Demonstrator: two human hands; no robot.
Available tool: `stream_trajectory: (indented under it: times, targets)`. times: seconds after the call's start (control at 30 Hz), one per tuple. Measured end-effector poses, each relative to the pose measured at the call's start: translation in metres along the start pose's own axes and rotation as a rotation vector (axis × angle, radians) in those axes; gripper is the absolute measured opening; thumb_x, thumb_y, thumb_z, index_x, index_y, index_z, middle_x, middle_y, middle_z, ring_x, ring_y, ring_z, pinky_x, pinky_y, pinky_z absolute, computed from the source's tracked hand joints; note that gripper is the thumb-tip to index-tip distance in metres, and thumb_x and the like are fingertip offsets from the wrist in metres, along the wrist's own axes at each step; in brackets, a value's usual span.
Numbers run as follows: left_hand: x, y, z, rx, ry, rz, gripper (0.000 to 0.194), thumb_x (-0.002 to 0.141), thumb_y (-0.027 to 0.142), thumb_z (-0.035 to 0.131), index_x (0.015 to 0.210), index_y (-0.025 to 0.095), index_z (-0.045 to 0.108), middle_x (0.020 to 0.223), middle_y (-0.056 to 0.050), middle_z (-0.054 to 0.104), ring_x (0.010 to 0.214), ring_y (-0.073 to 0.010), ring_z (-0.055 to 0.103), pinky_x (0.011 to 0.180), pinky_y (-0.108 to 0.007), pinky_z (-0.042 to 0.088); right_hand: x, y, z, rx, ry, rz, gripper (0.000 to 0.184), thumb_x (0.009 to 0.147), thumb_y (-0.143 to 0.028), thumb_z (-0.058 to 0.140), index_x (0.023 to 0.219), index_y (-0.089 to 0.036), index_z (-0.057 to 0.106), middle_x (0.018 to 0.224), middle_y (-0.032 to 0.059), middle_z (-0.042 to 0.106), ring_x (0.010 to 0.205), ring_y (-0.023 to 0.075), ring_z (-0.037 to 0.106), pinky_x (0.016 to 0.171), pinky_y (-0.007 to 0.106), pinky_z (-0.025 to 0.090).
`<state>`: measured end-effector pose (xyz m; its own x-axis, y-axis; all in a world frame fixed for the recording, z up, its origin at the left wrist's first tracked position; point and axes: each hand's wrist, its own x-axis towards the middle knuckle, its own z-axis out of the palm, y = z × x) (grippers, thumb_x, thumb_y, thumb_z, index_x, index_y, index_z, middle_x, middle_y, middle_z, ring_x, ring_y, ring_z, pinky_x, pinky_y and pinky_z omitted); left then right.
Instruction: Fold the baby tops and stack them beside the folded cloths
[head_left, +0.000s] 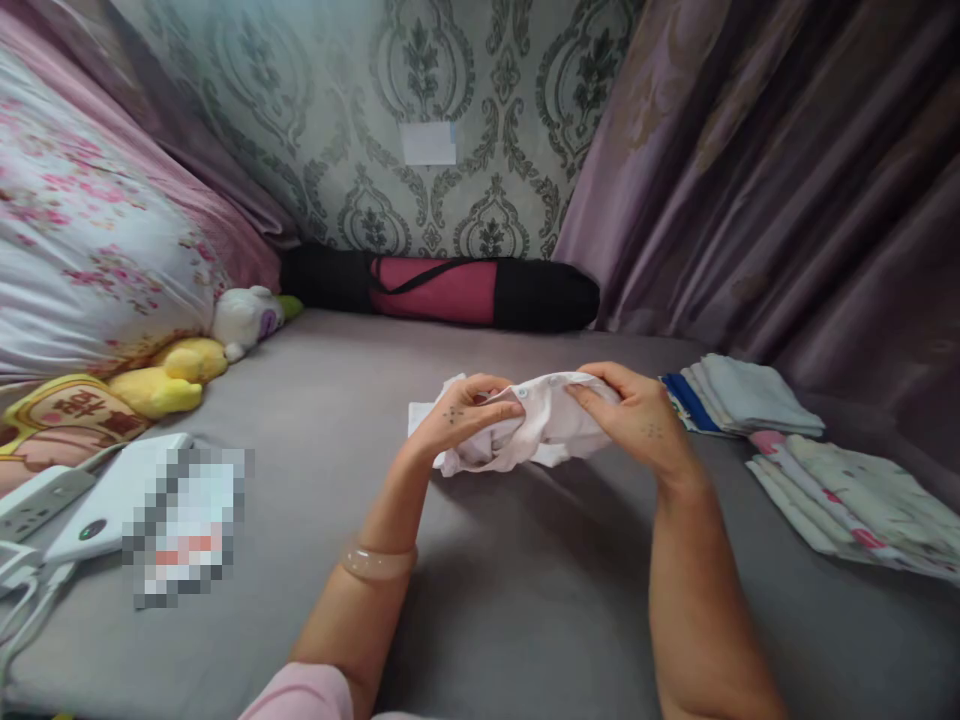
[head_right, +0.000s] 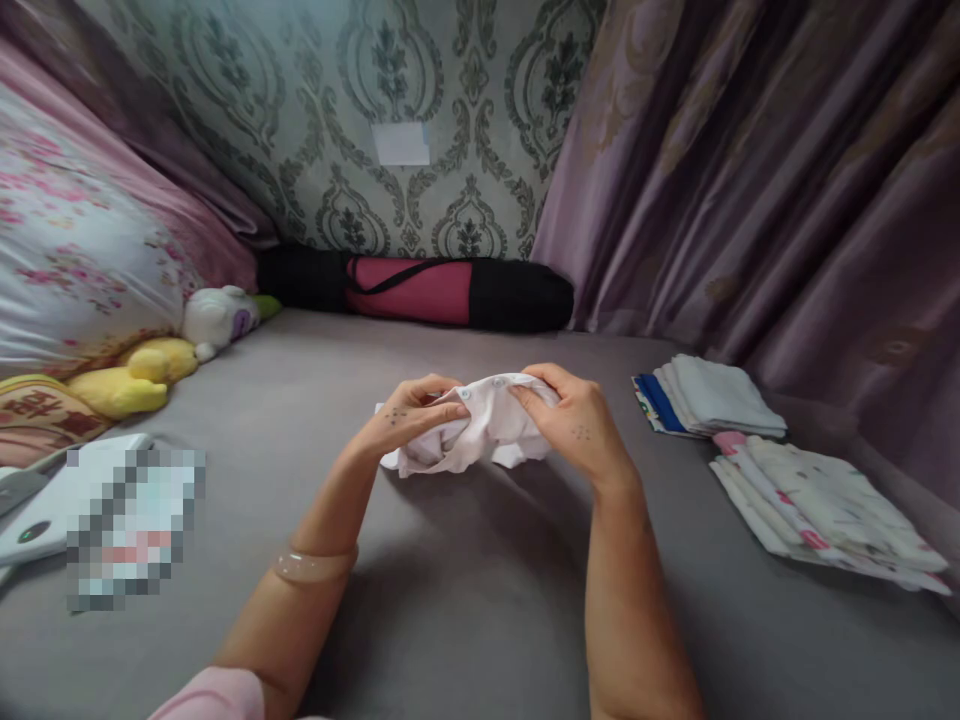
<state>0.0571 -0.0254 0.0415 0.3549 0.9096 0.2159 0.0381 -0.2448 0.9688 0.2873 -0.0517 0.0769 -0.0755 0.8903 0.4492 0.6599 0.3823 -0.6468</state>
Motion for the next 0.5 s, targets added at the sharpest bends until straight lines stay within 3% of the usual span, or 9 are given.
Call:
stream_trajectory:
  times: [0.07, 0.23, 0.37, 0.5]
  targets:
    - [0.0, 0.002, 0.005, -0.003, -0.053, 0.025, 0.02, 0.076, 0.034, 0.07, 0.088, 0.019, 0.075, 0.091, -0.005, 0.069, 0.089, -0.0205, 0.062, 0.076, -0.026, 0.049, -0.007, -0.007, -0.014, -0.12, -0.022, -0.003, 0.029, 0.083, -0.045, 0.062, 0.095, -0.02, 0.07, 0.085, 0.0018, 0.071, 0.075, 0.017, 0.062, 0.068, 0.025, 0.045]
    - [0.005, -0.014, 0.015, -0.014, -0.134, 0.048, 0.024, 0.08, 0.032, 0.063, 0.096, 0.016, 0.074, 0.093, -0.006, 0.07, 0.088, -0.0205, 0.062, 0.077, -0.026, 0.048, -0.012, 0.004, -0.021, -0.373, -0.319, -0.019, 0.017, 0.084, -0.032, 0.059, 0.09, -0.022, 0.071, 0.088, 0.0026, 0.07, 0.08, 0.0176, 0.063, 0.074, 0.026, 0.046]
    - [0.005, -0.024, 0.018, 0.066, -0.197, 0.043, 0.027, 0.085, 0.032, 0.058, 0.099, 0.016, 0.073, 0.083, -0.004, 0.068, 0.071, -0.0149, 0.058, 0.065, -0.023, 0.045, -0.009, 0.001, -0.013, -0.209, -0.34, -0.098, 0.03, 0.087, -0.031, 0.056, 0.113, -0.023, 0.066, 0.117, 0.005, 0.065, 0.106, 0.0212, 0.06, 0.085, 0.03, 0.048]
    - [0.004, -0.02, 0.02, 0.099, -0.217, 0.045, 0.028, 0.087, 0.037, 0.054, 0.091, 0.017, 0.073, 0.069, -0.001, 0.06, 0.06, -0.0111, 0.048, 0.055, -0.022, 0.037, -0.006, -0.014, -0.002, 0.006, -0.394, -0.143, 0.027, 0.089, -0.03, 0.052, 0.111, -0.024, 0.067, 0.117, 0.0029, 0.066, 0.11, 0.02, 0.06, 0.093, 0.032, 0.047]
